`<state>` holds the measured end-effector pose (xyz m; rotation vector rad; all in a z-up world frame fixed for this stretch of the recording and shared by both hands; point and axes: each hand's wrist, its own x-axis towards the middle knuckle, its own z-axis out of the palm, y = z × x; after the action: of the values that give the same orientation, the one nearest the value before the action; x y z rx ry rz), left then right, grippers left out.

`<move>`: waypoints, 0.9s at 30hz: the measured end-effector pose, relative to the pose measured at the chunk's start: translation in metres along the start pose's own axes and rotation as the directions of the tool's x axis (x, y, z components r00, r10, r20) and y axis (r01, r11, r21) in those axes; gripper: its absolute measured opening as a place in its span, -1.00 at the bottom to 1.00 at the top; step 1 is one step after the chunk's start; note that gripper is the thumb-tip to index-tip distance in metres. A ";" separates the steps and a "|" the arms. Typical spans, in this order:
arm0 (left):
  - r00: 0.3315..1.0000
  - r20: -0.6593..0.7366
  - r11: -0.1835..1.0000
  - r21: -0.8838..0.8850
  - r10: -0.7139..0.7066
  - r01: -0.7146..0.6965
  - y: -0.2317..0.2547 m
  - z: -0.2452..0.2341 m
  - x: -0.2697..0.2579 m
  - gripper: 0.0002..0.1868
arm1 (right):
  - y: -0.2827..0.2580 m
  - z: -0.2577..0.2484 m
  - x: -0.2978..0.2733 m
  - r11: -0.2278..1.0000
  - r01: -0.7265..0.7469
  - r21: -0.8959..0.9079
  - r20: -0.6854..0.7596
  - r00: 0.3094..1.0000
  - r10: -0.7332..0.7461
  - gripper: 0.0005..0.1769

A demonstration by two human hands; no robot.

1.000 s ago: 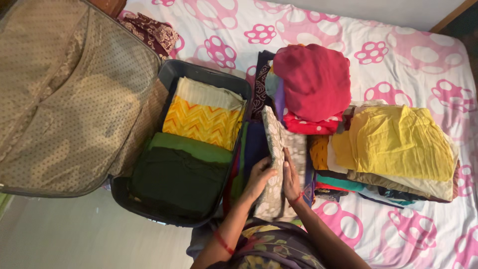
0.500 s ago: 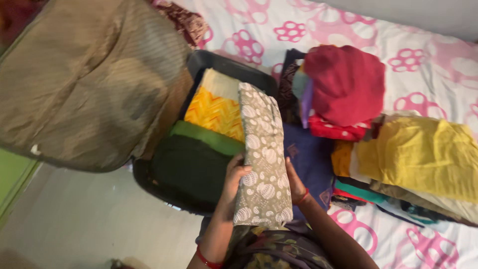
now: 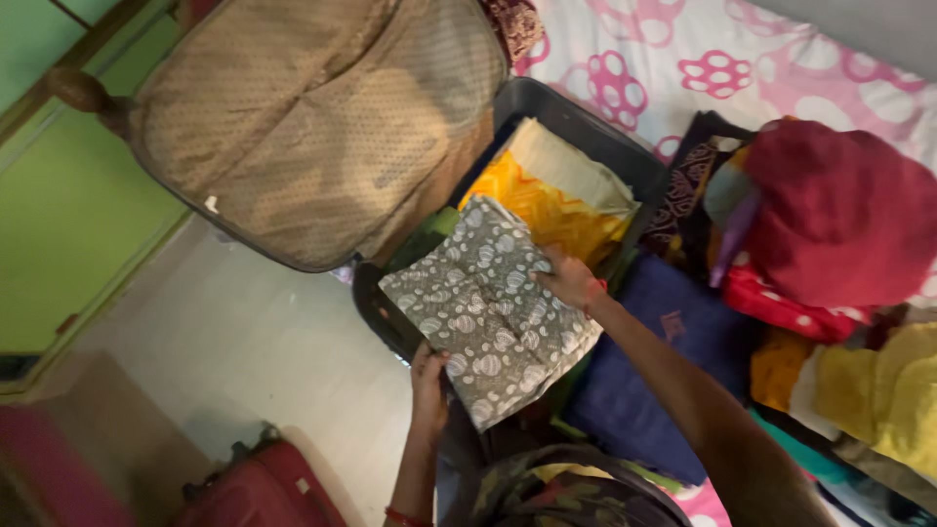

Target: The person packs a suitcase by placing several folded clothes, including a blue cloth, a yellow patterned garment, and a green garment, into the suitcase.

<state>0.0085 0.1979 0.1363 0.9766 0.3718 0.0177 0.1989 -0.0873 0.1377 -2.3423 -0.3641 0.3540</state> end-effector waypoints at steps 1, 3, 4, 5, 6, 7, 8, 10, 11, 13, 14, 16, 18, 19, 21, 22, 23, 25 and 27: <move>0.999 -0.015 0.999 0.029 0.031 -0.030 -0.004 -0.010 0.006 -0.59 | -0.003 0.014 0.015 0.999 0.043 -0.021 0.004 0.999 -0.043 -0.29; 0.991 -0.116 0.983 0.163 -0.060 0.078 -0.008 -0.028 0.010 -0.60 | -0.008 0.037 0.042 0.989 0.130 -0.070 0.014 0.991 -0.129 -0.27; 0.980 -0.171 0.966 0.221 -0.097 0.134 -0.011 -0.036 0.014 -0.60 | -0.010 0.046 0.056 0.988 0.085 -0.125 0.043 0.996 -0.080 -0.28; 0.973 -0.196 0.954 0.249 -0.119 0.167 -0.018 -0.046 0.016 -0.66 | -0.012 0.061 0.066 0.983 0.039 -0.179 0.080 0.997 -0.025 -0.28; 0.965 -0.220 0.940 0.276 -0.141 0.200 -0.026 -0.057 0.021 -0.71 | -0.012 0.073 0.075 0.972 -0.004 -0.235 0.113 0.993 0.031 -0.28; 0.955 -0.248 0.924 0.301 -0.162 0.235 -0.035 -0.069 0.025 -0.75 | -0.009 0.085 0.081 0.976 0.012 -0.216 0.094 0.996 0.009 -0.30; 0.957 -0.251 0.924 0.314 -0.142 0.219 -0.045 -0.079 0.030 -0.76 | -0.007 0.099 0.088 0.980 0.028 -0.198 0.075 0.997 -0.013 -0.31; 0.961 -0.255 0.921 0.338 -0.109 0.194 -0.052 -0.087 0.038 -0.66 | 0.000 0.120 0.095 0.983 0.072 -0.171 0.067 0.996 -0.061 -0.29; 0.942 -0.297 0.914 0.318 -0.157 0.253 -0.056 -0.090 0.040 -0.70 | 0.002 0.127 0.095 0.981 0.100 -0.165 0.080 0.993 -0.088 -0.26; 0.890 -0.379 0.890 0.269 -0.253 0.368 -0.061 -0.092 0.043 -0.69 | 0.008 0.139 0.095 0.980 0.097 -0.175 0.122 0.990 -0.076 -0.22; 0.927 -0.345 0.872 0.396 -0.149 0.288 -0.064 -0.093 0.041 -0.61 | 0.012 0.144 0.095 0.979 0.066 -0.194 0.152 0.988 -0.036 -0.22; 0.972 -0.232 0.772 0.626 0.046 0.113 -0.064 -0.093 0.040 -0.44 | 0.017 0.153 0.099 0.954 -0.007 -0.299 0.188 0.980 0.066 -0.22; 0.966 0.066 0.282 0.949 0.251 -0.138 -0.059 -0.089 0.044 -0.58 | 0.024 0.163 0.099 0.881 -0.083 -0.466 0.194 0.962 0.193 -0.20; 0.930 0.249 -0.020 0.967 0.269 -0.253 -0.057 -0.085 0.048 -0.60 | 0.028 0.167 0.098 0.874 -0.094 -0.477 0.167 0.966 0.195 -0.18; 0.970 0.196 -0.024 0.981 0.147 -0.194 -0.045 -0.062 0.054 -0.32 | 0.038 0.170 0.096 0.858 -0.119 -0.499 0.109 0.974 0.199 -0.14; 0.982 0.169 -0.028 0.986 0.084 -0.167 -0.039 -0.051 0.060 -0.13 | 0.040 0.172 0.096 0.844 -0.099 -0.528 0.111 0.977 0.184 -0.08; 0.990 0.141 -0.128 0.981 -0.024 -0.143 -0.034 -0.042 0.068 -0.04 | 0.035 0.170 0.094 0.827 -0.078 -0.557 0.115 0.979 0.169 -0.02; 0.972 0.053 -0.325 0.937 -0.228 -0.127 -0.029 -0.029 0.084 0.16 | 0.014 0.163 0.088 0.810 -0.020 -0.586 0.175 0.973 0.151 0.10; 0.945 -0.013 -0.396 0.910 -0.327 -0.125 -0.029 -0.028 0.096 0.32 | -0.009 0.156 0.082 0.812 0.050 -0.581 0.284 0.948 0.145 0.21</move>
<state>0.0850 0.2212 0.0705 2.8155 0.0827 -0.8531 0.2180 0.0455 0.0230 -2.9061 -0.6434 0.7382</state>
